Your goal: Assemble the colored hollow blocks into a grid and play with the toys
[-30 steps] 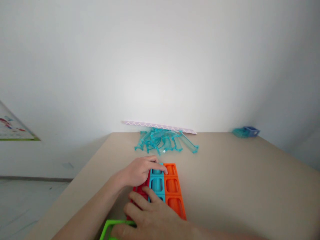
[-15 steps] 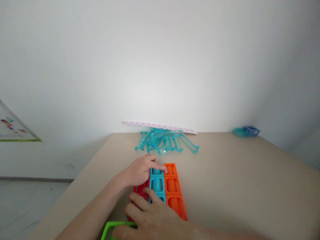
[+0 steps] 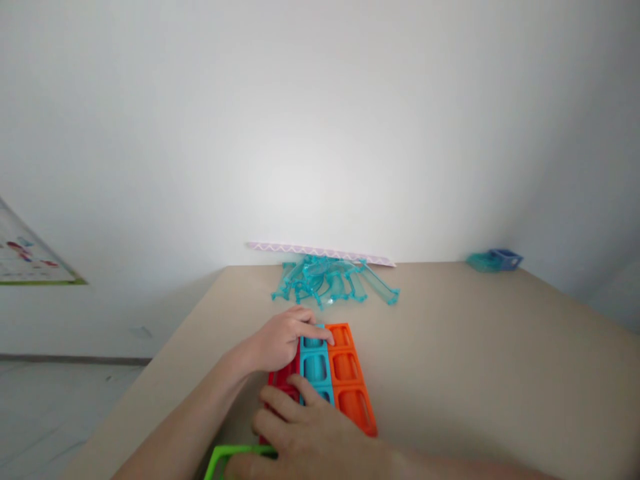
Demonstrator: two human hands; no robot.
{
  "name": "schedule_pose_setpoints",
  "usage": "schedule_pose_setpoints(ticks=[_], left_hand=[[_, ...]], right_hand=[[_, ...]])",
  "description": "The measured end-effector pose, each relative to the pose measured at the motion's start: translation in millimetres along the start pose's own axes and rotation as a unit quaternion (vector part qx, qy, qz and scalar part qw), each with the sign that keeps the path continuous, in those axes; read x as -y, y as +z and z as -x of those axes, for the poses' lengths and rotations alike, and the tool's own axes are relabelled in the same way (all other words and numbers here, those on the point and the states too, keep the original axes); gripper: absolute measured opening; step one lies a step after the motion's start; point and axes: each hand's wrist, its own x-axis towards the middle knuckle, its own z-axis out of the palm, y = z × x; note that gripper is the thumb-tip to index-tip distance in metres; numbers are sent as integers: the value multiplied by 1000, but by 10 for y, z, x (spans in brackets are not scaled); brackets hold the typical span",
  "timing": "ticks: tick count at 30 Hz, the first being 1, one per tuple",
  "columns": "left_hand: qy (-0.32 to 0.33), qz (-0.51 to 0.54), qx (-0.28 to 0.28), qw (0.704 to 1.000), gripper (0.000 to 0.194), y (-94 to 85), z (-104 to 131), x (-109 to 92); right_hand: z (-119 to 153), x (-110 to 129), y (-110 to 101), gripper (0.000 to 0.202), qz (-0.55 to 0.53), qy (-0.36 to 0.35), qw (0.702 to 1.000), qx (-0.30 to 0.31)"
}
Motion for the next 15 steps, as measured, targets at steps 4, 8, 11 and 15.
schedule_pose_setpoints(ticks=[4, 8, 11, 15], left_hand=[[19, 2, 8, 1000, 44, -16, -5, -14], [18, 10, 7, 1000, 44, -26, 4, -3], [16, 13, 10, 1000, 46, -32, 10, 10], [10, 10, 13, 1000, 45, -34, 13, 23]], right_hand=[[21, -24, -61, 32, 1, -12, 1000, 3], [43, -50, -121, 35, 5, -19, 1000, 7], [51, -55, -142, 36, 3, -14, 1000, 9], [42, -30, -126, 36, 0, -3, 1000, 10]])
